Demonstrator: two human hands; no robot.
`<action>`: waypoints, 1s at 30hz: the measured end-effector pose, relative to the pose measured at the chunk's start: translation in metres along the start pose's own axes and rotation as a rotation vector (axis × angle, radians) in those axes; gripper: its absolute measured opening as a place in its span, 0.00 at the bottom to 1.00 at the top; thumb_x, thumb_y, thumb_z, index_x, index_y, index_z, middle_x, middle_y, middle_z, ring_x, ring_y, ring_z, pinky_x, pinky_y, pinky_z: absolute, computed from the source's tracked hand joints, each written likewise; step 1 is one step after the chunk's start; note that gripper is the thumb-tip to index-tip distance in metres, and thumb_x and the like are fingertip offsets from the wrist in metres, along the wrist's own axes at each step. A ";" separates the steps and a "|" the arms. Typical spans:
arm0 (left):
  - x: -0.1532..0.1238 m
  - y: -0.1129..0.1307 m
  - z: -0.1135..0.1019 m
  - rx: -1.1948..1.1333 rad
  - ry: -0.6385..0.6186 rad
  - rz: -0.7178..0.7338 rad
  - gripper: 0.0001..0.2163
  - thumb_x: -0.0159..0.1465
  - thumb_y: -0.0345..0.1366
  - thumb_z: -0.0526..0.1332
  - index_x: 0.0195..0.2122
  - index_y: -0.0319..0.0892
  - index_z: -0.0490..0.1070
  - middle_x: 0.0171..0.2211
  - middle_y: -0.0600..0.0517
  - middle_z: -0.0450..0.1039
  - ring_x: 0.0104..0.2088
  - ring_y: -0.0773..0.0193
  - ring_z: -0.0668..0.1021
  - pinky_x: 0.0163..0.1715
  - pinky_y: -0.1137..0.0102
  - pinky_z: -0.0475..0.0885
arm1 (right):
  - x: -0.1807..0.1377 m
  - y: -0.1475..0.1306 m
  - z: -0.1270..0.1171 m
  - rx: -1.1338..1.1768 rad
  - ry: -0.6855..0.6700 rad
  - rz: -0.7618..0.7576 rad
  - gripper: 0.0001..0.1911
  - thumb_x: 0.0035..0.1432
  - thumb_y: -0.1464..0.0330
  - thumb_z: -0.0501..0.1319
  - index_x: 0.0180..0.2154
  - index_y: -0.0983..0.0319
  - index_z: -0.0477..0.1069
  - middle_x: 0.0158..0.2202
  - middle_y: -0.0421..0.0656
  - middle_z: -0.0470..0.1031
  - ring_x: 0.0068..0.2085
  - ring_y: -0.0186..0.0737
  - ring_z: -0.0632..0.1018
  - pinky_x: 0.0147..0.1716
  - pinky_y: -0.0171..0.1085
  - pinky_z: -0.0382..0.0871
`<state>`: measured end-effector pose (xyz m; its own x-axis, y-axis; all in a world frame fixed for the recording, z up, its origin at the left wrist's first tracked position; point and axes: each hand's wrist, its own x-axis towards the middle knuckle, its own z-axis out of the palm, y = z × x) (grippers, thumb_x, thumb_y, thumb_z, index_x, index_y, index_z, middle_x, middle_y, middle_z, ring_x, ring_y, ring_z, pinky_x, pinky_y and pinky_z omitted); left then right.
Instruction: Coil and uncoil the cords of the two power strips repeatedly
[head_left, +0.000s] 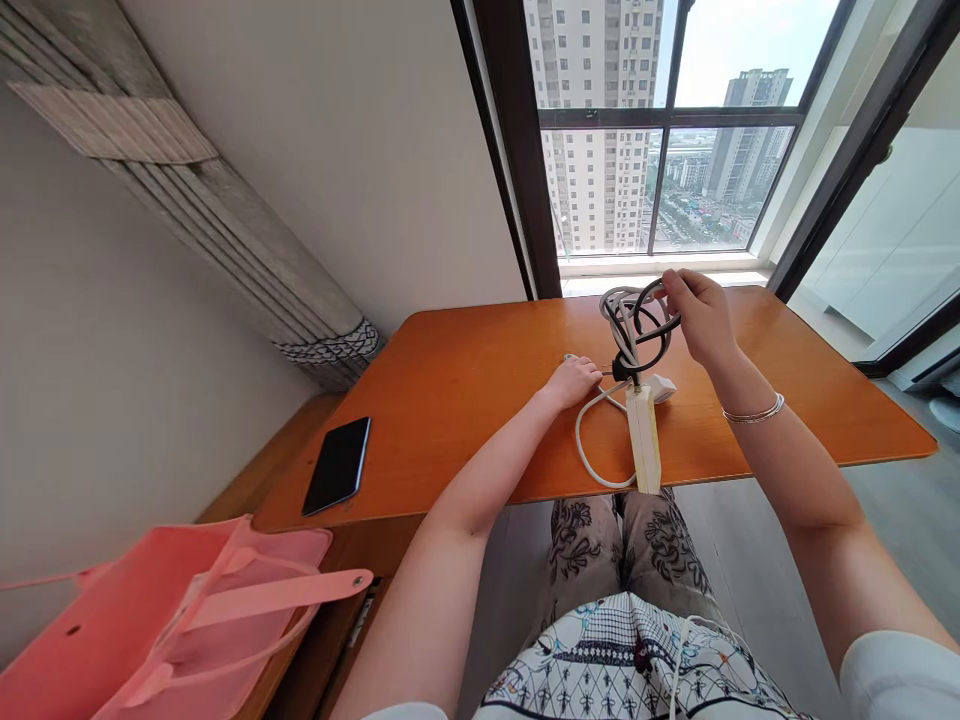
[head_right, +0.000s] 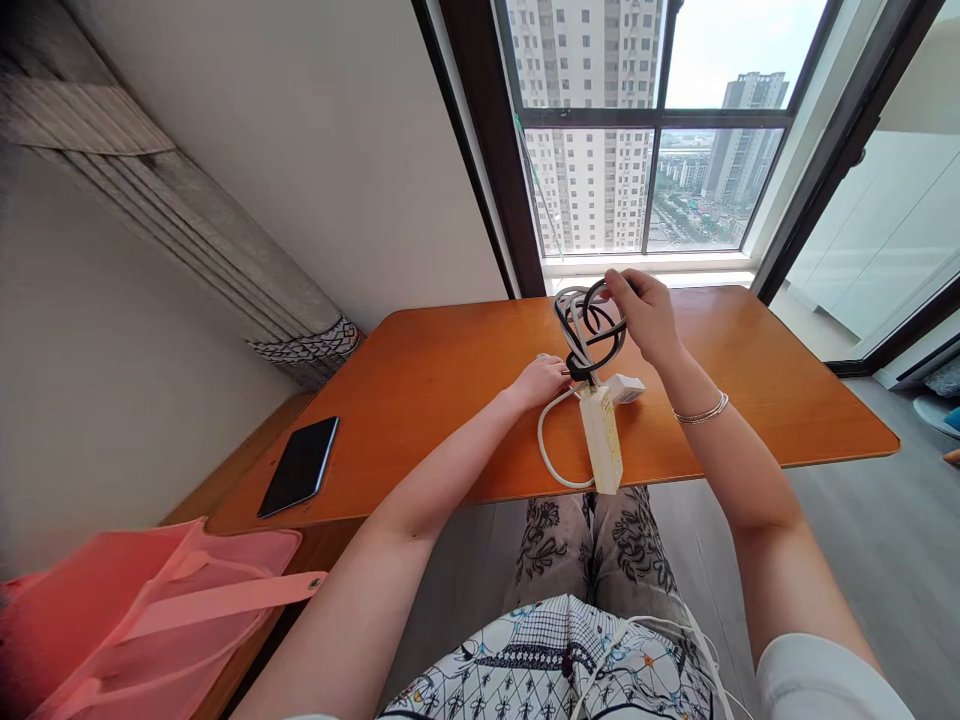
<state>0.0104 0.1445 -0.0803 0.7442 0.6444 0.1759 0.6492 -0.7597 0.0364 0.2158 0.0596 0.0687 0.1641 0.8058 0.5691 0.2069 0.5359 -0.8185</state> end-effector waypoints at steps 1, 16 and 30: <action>-0.004 -0.003 -0.005 -0.029 -0.002 -0.036 0.08 0.64 0.30 0.59 0.40 0.40 0.77 0.40 0.42 0.79 0.46 0.56 0.77 0.53 0.61 0.67 | 0.000 0.000 -0.001 0.001 0.006 0.008 0.27 0.56 0.43 0.62 0.26 0.60 0.71 0.23 0.38 0.69 0.24 0.31 0.64 0.24 0.34 0.57; -0.021 -0.049 -0.139 -1.069 0.695 -0.730 0.06 0.64 0.31 0.58 0.30 0.41 0.69 0.24 0.55 0.65 0.19 0.72 0.62 0.18 0.75 0.59 | -0.003 -0.012 0.012 0.020 -0.106 0.002 0.23 0.57 0.48 0.64 0.26 0.61 0.73 0.25 0.40 0.73 0.29 0.33 0.70 0.30 0.35 0.63; -0.035 0.078 -0.159 -1.308 0.792 -0.314 0.06 0.65 0.39 0.62 0.41 0.44 0.72 0.32 0.54 0.70 0.30 0.70 0.76 0.34 0.71 0.80 | 0.006 -0.003 0.034 -0.016 -0.060 0.060 0.26 0.57 0.45 0.61 0.27 0.61 0.73 0.25 0.40 0.73 0.29 0.34 0.70 0.31 0.36 0.63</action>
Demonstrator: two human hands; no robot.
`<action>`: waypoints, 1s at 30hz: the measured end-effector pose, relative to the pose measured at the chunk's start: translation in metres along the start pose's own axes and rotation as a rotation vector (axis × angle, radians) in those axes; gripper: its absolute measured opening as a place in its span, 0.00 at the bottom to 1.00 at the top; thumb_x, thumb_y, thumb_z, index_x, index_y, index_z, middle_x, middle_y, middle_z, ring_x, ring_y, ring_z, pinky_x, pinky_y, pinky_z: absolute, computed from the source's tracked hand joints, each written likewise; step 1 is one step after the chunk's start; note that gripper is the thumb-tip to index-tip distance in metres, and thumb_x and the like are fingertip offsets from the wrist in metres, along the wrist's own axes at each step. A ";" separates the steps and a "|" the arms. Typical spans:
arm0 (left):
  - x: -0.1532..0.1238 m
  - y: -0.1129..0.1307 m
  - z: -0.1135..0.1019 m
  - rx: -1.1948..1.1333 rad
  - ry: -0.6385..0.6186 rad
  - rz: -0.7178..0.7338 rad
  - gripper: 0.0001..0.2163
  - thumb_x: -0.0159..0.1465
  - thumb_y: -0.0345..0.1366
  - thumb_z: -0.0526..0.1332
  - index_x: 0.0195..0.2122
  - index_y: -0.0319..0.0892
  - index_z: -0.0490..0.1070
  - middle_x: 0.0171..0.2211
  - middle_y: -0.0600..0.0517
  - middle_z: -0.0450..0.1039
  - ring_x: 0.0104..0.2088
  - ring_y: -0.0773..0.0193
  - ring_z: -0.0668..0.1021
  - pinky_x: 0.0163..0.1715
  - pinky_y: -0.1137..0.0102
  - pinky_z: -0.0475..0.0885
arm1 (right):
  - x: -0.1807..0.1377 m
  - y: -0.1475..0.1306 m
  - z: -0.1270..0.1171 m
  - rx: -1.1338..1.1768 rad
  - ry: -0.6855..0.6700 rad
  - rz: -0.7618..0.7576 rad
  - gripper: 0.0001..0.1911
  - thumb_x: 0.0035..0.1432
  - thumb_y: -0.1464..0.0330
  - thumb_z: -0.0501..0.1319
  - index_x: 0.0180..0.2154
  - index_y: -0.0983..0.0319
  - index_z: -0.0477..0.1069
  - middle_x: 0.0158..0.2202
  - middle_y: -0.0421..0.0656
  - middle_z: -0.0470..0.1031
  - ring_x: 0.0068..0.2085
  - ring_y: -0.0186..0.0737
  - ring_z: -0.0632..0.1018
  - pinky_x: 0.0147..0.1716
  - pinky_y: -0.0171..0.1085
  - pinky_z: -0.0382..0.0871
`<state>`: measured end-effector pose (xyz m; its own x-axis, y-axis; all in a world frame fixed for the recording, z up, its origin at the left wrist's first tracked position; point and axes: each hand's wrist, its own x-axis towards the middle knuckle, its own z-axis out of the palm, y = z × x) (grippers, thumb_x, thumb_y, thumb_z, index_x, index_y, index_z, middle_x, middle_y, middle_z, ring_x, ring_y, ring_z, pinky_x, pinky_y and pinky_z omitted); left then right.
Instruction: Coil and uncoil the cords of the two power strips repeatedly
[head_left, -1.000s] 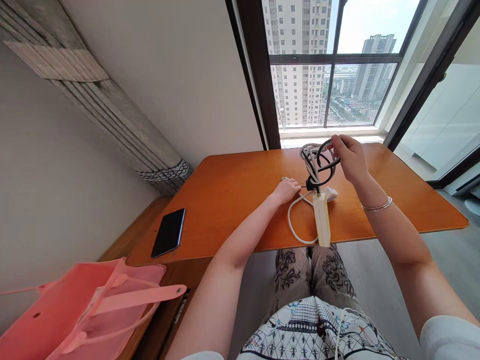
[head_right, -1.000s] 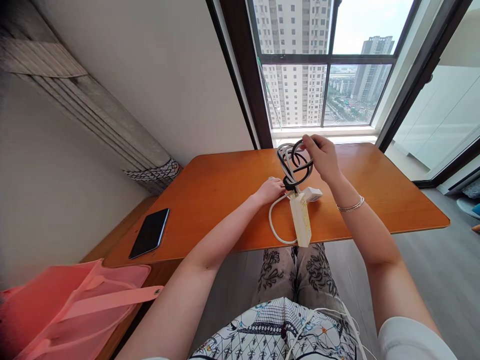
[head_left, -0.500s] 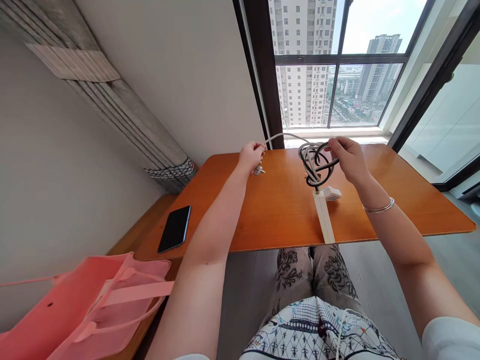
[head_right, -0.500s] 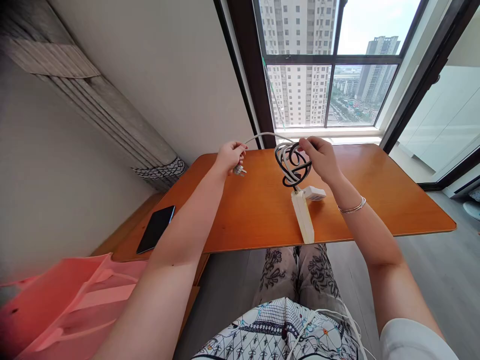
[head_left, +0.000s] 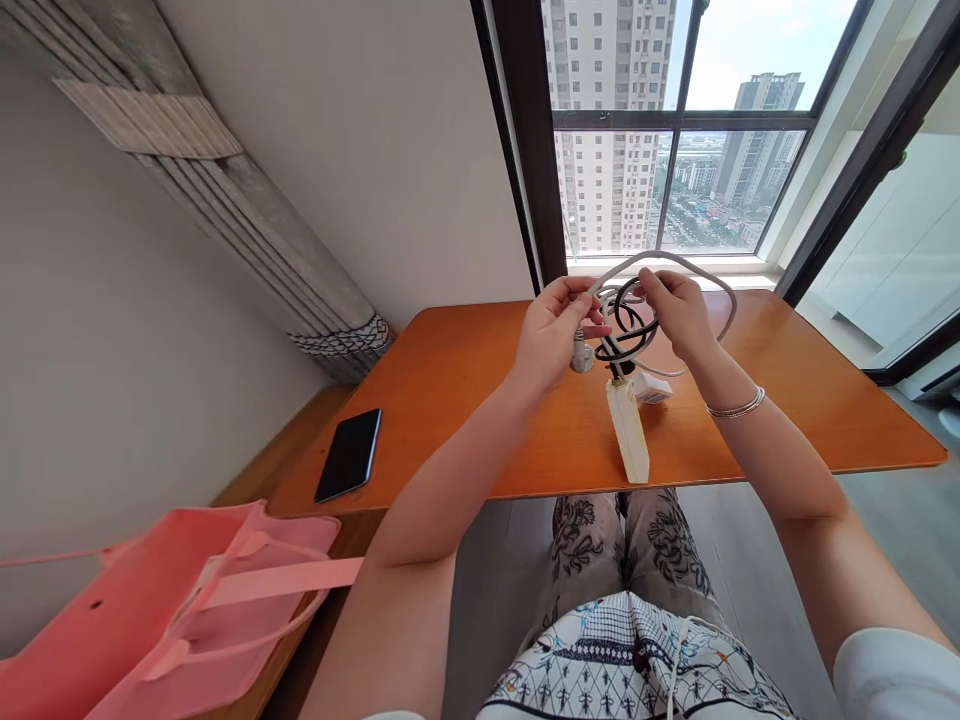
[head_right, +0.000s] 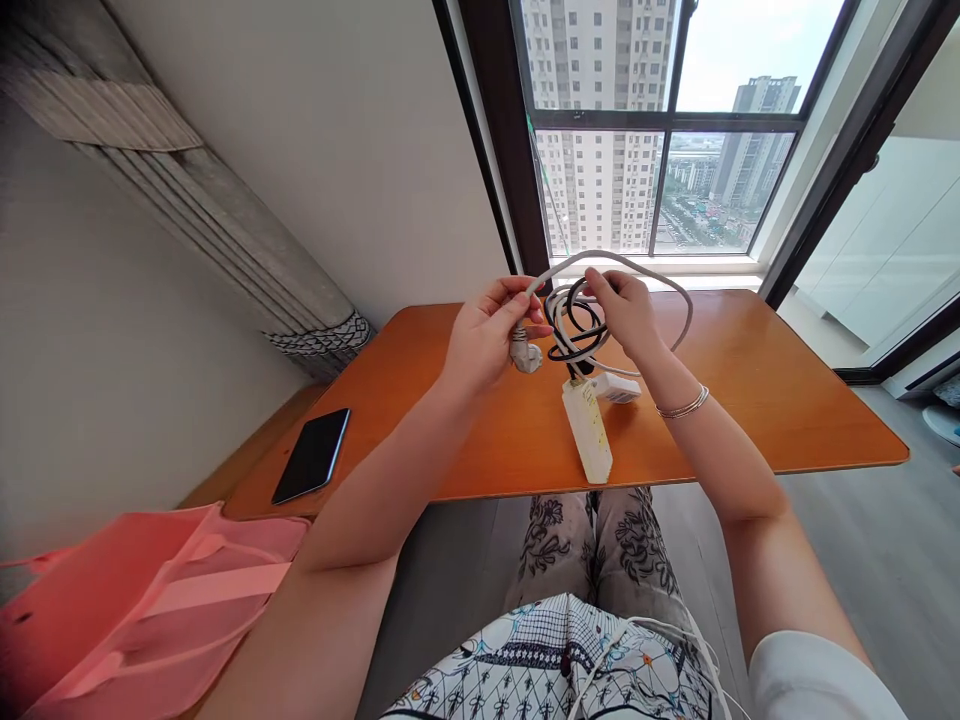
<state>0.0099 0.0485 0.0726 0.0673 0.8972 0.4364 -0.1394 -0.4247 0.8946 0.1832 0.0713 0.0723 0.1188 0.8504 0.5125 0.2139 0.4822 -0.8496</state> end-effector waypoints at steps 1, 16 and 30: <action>0.000 -0.001 -0.001 0.019 -0.006 0.010 0.07 0.65 0.39 0.63 0.42 0.44 0.72 0.32 0.54 0.70 0.30 0.70 0.77 0.34 0.71 0.80 | -0.001 0.000 0.000 0.007 -0.002 0.005 0.25 0.58 0.46 0.61 0.27 0.61 0.73 0.26 0.40 0.73 0.30 0.33 0.70 0.31 0.35 0.63; -0.008 -0.016 -0.032 -0.066 0.201 -0.071 0.10 0.62 0.39 0.62 0.44 0.46 0.73 0.29 0.56 0.66 0.28 0.71 0.75 0.31 0.72 0.80 | 0.006 0.013 -0.014 0.239 0.037 0.189 0.24 0.53 0.46 0.67 0.29 0.62 0.73 0.24 0.38 0.69 0.28 0.32 0.72 0.28 0.33 0.70; -0.085 -0.085 0.022 0.448 -0.316 -0.058 0.13 0.61 0.32 0.61 0.47 0.46 0.65 0.35 0.50 0.79 0.39 0.59 0.82 0.41 0.62 0.77 | 0.003 0.015 0.000 0.379 0.059 0.173 0.23 0.54 0.47 0.66 0.29 0.60 0.70 0.28 0.39 0.70 0.34 0.34 0.76 0.38 0.36 0.76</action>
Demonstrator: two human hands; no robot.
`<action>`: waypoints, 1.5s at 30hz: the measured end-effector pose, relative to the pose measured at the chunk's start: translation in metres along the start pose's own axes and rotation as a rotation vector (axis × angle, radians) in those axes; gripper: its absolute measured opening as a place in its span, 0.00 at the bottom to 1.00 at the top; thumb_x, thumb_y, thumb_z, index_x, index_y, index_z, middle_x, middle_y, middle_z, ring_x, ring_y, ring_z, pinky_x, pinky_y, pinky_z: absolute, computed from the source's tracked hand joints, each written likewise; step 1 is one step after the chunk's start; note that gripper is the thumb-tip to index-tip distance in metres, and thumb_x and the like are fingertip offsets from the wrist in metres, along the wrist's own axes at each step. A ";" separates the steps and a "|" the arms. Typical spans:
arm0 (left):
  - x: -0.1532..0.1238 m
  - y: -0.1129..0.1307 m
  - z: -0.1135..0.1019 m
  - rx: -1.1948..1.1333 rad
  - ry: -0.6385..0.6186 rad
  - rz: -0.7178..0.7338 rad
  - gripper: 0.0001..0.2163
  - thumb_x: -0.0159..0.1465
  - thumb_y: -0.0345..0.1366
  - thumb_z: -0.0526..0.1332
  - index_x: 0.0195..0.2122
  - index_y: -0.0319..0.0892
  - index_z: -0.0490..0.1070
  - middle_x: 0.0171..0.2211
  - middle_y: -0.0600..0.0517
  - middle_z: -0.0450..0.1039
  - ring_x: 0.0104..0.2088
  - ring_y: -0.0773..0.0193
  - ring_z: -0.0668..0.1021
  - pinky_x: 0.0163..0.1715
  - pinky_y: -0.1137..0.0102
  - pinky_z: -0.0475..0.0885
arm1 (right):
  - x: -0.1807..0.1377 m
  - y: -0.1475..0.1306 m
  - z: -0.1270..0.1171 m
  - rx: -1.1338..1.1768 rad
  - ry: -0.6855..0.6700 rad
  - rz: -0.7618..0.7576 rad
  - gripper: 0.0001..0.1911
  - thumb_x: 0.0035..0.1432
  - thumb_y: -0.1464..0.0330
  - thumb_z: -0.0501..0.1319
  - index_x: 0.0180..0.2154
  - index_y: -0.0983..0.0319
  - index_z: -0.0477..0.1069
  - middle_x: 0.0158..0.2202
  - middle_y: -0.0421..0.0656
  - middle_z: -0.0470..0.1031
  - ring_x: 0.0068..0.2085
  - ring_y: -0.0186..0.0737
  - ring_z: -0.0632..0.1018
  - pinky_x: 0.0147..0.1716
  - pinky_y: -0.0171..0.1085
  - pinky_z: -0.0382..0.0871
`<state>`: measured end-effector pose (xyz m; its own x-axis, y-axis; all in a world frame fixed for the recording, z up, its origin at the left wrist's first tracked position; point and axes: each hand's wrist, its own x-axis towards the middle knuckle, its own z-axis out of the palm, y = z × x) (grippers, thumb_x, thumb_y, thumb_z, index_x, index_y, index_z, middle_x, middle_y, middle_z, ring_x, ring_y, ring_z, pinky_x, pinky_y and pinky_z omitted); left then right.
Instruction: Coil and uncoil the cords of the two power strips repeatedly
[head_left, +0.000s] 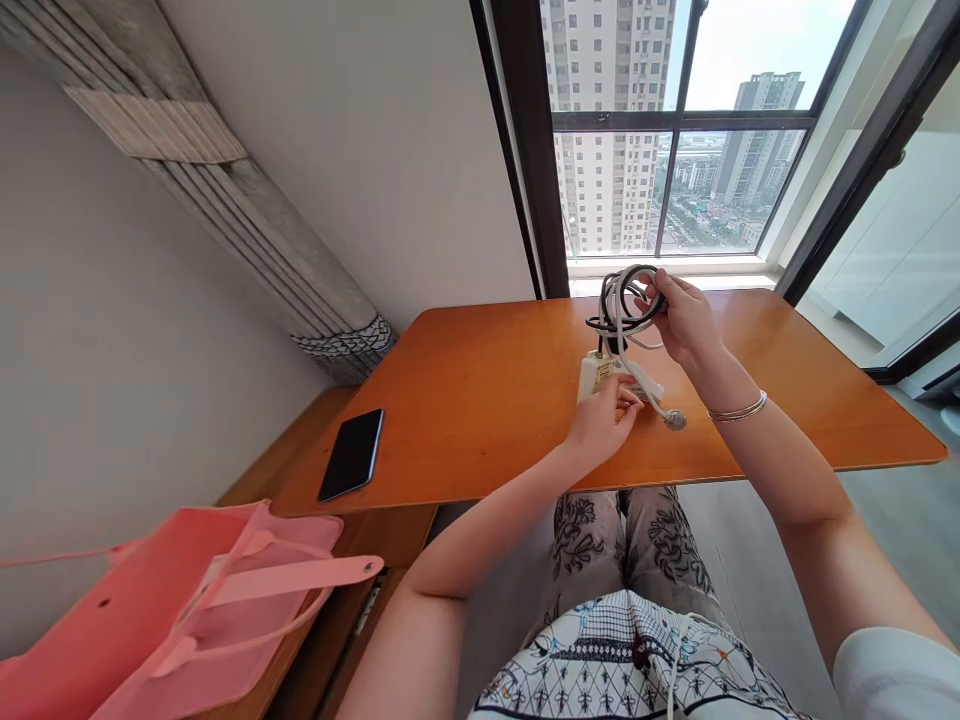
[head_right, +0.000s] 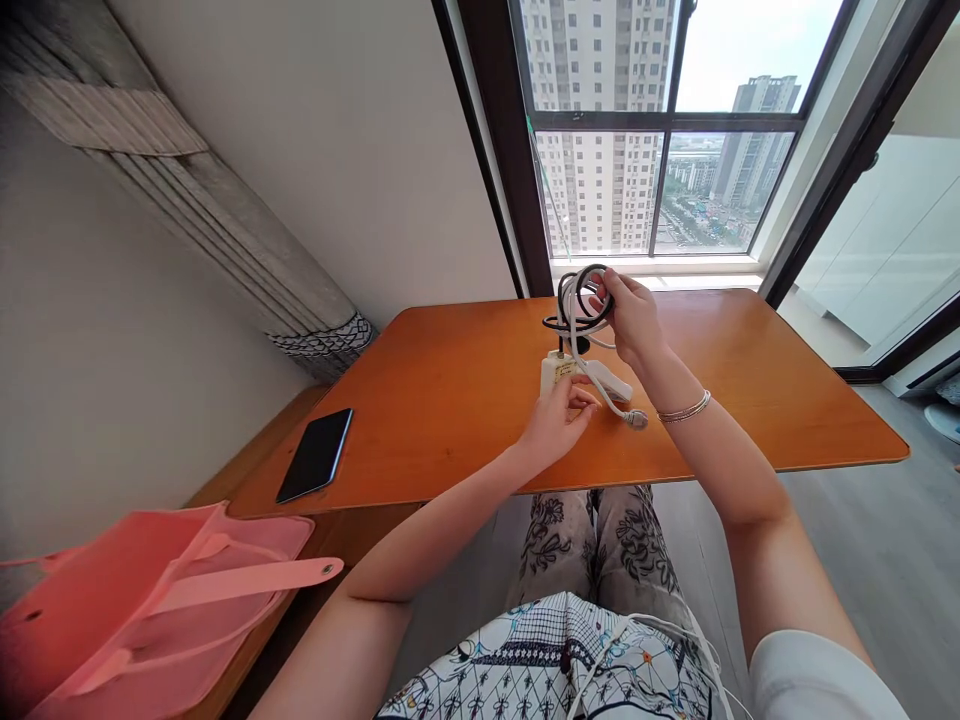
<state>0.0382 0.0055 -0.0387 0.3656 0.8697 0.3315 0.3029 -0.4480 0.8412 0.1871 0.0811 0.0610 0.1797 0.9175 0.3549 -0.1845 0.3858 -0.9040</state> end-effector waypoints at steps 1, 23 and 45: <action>0.005 0.002 -0.002 0.051 0.015 -0.004 0.13 0.61 0.31 0.60 0.48 0.45 0.65 0.36 0.50 0.79 0.39 0.59 0.82 0.41 0.62 0.76 | -0.003 -0.001 0.002 0.005 -0.004 0.001 0.22 0.54 0.47 0.66 0.29 0.60 0.71 0.28 0.39 0.71 0.35 0.35 0.77 0.39 0.37 0.76; 0.063 -0.013 -0.040 0.295 0.158 -0.066 0.23 0.51 0.44 0.72 0.45 0.40 0.73 0.45 0.44 0.78 0.47 0.49 0.78 0.48 0.59 0.70 | -0.030 -0.018 0.011 0.308 -0.040 0.176 0.10 0.54 0.61 0.71 0.32 0.62 0.77 0.26 0.36 0.71 0.29 0.27 0.73 0.39 0.31 0.75; 0.072 0.001 -0.070 0.066 -0.071 -0.208 0.20 0.58 0.54 0.63 0.29 0.40 0.78 0.29 0.47 0.79 0.31 0.60 0.77 0.32 0.68 0.67 | -0.024 -0.020 0.015 0.289 -0.077 0.157 0.09 0.55 0.63 0.69 0.28 0.60 0.74 0.27 0.37 0.71 0.32 0.30 0.74 0.42 0.33 0.75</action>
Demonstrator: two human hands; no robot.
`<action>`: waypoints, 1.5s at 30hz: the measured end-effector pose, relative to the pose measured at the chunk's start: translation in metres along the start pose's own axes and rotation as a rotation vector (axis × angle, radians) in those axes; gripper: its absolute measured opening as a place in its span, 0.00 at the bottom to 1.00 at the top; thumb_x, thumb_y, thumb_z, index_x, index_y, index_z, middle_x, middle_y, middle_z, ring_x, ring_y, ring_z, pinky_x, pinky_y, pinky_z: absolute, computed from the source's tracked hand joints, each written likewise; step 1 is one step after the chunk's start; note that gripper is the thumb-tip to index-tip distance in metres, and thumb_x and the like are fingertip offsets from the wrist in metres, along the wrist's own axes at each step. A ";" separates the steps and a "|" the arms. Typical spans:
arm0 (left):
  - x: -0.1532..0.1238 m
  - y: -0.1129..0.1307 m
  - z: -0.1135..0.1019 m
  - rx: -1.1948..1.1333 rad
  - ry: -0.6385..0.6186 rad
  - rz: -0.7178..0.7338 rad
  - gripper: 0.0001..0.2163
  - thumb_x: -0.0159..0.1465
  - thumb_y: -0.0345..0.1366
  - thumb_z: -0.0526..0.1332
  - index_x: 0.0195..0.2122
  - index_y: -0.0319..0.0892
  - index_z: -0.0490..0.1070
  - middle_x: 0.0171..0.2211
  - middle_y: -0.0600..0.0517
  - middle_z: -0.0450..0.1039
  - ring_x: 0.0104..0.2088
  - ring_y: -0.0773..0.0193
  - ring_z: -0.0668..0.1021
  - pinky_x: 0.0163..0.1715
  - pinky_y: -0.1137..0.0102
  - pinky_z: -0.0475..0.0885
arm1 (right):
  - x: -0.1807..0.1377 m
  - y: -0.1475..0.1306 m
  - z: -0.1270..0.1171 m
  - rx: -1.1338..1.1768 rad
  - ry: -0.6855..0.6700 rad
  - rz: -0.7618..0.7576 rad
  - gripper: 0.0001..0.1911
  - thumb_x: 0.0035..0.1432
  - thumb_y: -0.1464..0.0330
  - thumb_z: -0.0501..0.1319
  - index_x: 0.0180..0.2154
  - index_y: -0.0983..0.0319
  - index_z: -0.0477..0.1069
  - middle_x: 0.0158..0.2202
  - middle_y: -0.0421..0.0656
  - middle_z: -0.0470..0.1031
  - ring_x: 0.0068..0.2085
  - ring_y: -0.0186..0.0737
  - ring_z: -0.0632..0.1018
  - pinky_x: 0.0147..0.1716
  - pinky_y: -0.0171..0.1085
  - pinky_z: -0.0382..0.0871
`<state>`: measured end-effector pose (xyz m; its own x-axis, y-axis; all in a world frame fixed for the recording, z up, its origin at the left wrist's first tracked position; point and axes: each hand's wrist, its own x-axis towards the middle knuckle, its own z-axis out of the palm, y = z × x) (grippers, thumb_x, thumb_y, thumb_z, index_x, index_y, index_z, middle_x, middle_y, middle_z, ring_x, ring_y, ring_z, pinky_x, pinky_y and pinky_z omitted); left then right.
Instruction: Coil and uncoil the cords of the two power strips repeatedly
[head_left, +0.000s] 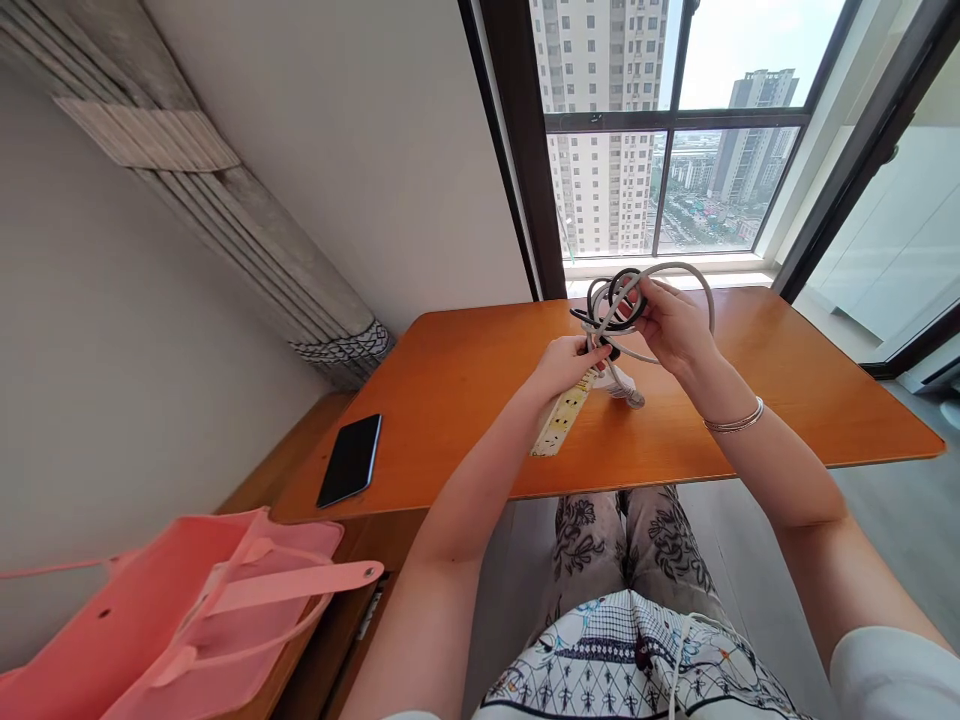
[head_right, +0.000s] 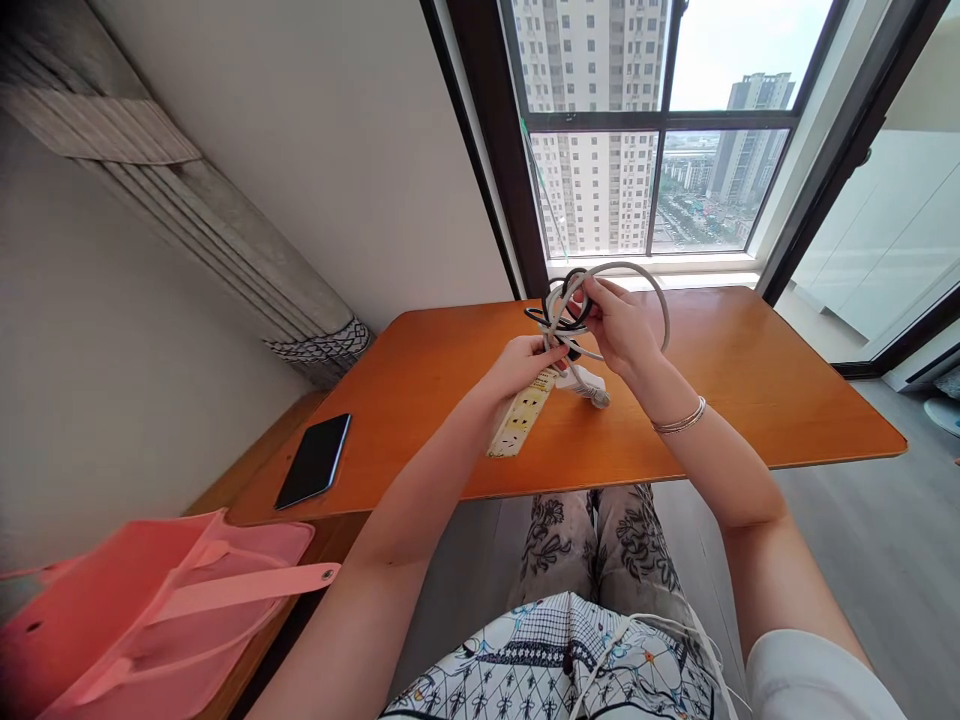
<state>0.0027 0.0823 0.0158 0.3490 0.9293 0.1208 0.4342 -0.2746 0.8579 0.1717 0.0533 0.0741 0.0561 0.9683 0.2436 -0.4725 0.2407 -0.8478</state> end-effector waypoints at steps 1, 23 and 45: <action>0.001 -0.001 0.000 -0.048 -0.008 0.001 0.19 0.58 0.53 0.63 0.31 0.39 0.78 0.29 0.48 0.79 0.31 0.60 0.77 0.33 0.68 0.68 | 0.001 0.001 0.000 -0.008 -0.005 -0.006 0.09 0.55 0.63 0.70 0.28 0.60 0.74 0.27 0.37 0.70 0.32 0.30 0.75 0.42 0.33 0.75; -0.006 0.001 0.008 -0.681 -0.407 -0.284 0.19 0.54 0.49 0.71 0.39 0.38 0.80 0.35 0.42 0.82 0.26 0.62 0.78 0.27 0.67 0.71 | -0.007 -0.003 0.005 -0.057 -0.059 0.043 0.13 0.51 0.59 0.72 0.29 0.60 0.74 0.29 0.39 0.73 0.33 0.32 0.75 0.37 0.34 0.75; -0.024 -0.018 -0.006 0.122 0.064 0.069 0.16 0.62 0.49 0.61 0.44 0.43 0.76 0.39 0.49 0.67 0.37 0.60 0.75 0.43 0.64 0.72 | 0.007 0.007 -0.002 -0.032 0.017 0.111 0.07 0.55 0.64 0.68 0.30 0.61 0.77 0.25 0.38 0.72 0.30 0.32 0.75 0.38 0.35 0.75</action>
<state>-0.0187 0.0666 0.0005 0.3297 0.9198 0.2125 0.5100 -0.3630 0.7798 0.1704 0.0619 0.0690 0.0198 0.9900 0.1394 -0.4483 0.1334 -0.8838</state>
